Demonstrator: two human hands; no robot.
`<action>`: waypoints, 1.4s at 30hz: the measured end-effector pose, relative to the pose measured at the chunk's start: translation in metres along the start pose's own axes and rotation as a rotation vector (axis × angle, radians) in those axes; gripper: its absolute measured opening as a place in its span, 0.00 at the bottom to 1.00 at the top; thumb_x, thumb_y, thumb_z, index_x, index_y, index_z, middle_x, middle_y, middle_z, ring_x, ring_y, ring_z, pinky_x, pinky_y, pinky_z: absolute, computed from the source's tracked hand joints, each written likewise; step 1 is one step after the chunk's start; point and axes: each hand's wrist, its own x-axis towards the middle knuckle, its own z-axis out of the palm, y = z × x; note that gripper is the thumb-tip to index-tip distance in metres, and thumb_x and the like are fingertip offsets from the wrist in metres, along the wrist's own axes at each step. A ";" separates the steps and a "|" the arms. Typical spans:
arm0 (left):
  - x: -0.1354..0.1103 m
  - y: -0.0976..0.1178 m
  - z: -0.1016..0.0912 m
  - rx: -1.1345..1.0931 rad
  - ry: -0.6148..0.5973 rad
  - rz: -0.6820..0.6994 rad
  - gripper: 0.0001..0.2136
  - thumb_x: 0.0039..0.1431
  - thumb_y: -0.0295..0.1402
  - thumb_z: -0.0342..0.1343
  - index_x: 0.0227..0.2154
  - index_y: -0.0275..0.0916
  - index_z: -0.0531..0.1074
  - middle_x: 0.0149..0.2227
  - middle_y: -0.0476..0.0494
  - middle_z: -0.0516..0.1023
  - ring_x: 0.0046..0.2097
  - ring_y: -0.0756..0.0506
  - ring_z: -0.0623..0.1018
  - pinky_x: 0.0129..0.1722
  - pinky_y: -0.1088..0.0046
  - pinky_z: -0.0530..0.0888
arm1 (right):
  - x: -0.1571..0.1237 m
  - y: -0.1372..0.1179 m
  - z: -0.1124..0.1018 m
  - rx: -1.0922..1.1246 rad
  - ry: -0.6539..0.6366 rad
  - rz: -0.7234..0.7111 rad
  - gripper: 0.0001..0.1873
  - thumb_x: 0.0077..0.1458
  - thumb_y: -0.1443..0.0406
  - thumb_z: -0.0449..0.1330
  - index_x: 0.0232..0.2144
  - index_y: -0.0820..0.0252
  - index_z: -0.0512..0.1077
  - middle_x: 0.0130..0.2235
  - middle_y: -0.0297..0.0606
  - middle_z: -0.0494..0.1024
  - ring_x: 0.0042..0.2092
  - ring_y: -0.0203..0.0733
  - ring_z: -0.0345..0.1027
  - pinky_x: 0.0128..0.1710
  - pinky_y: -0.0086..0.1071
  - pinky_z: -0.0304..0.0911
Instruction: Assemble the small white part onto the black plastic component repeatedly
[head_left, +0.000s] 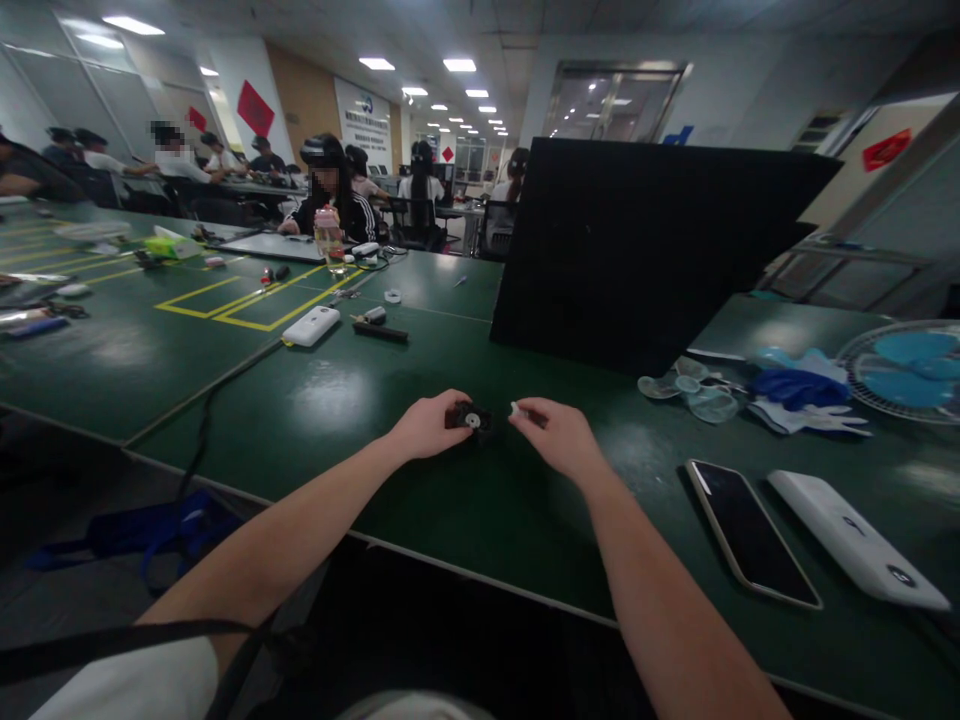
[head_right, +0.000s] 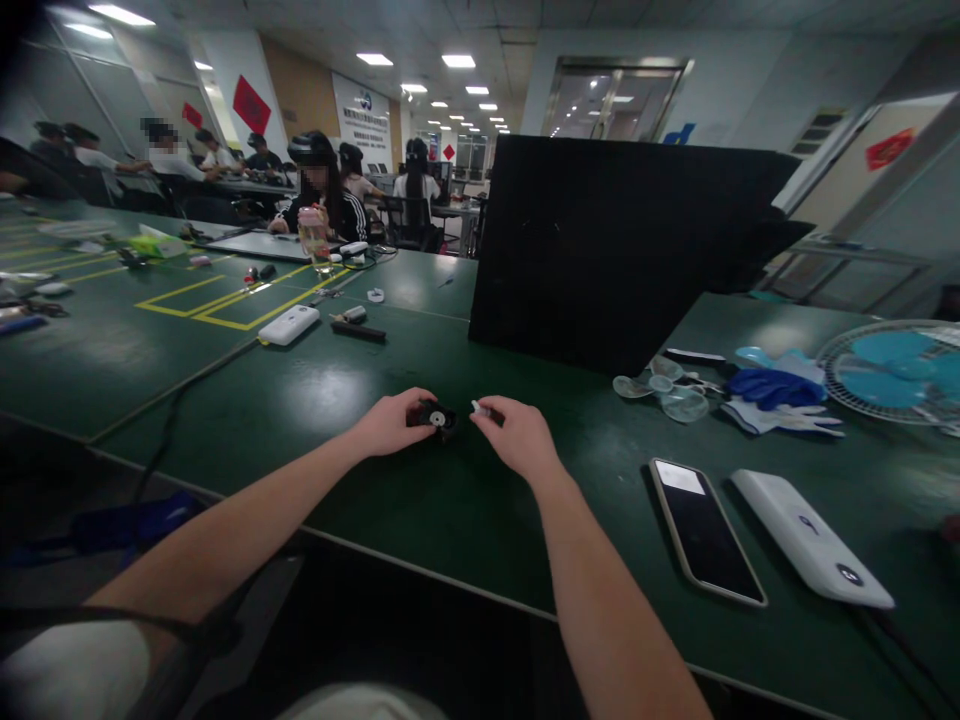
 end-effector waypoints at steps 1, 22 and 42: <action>0.000 0.000 0.001 -0.004 -0.002 0.011 0.23 0.55 0.39 0.62 0.54 0.47 0.69 0.43 0.46 0.81 0.43 0.43 0.81 0.44 0.66 0.77 | -0.001 -0.006 0.006 0.107 0.039 -0.024 0.17 0.61 0.53 0.57 0.48 0.50 0.76 0.46 0.36 0.80 0.44 0.44 0.74 0.44 0.39 0.68; 0.000 0.002 0.000 -0.069 -0.037 0.018 0.23 0.53 0.41 0.63 0.51 0.44 0.70 0.42 0.46 0.81 0.43 0.43 0.81 0.44 0.65 0.76 | 0.001 -0.012 0.033 0.262 -0.070 -0.070 0.14 0.60 0.55 0.60 0.45 0.50 0.78 0.49 0.36 0.79 0.47 0.45 0.73 0.48 0.43 0.68; 0.000 0.004 -0.005 -0.034 -0.022 0.017 0.24 0.51 0.42 0.64 0.51 0.43 0.71 0.47 0.42 0.79 0.46 0.41 0.79 0.47 0.61 0.76 | 0.012 0.007 0.026 -0.088 -0.002 0.334 0.18 0.60 0.50 0.55 0.38 0.54 0.78 0.38 0.41 0.82 0.35 0.47 0.75 0.32 0.38 0.68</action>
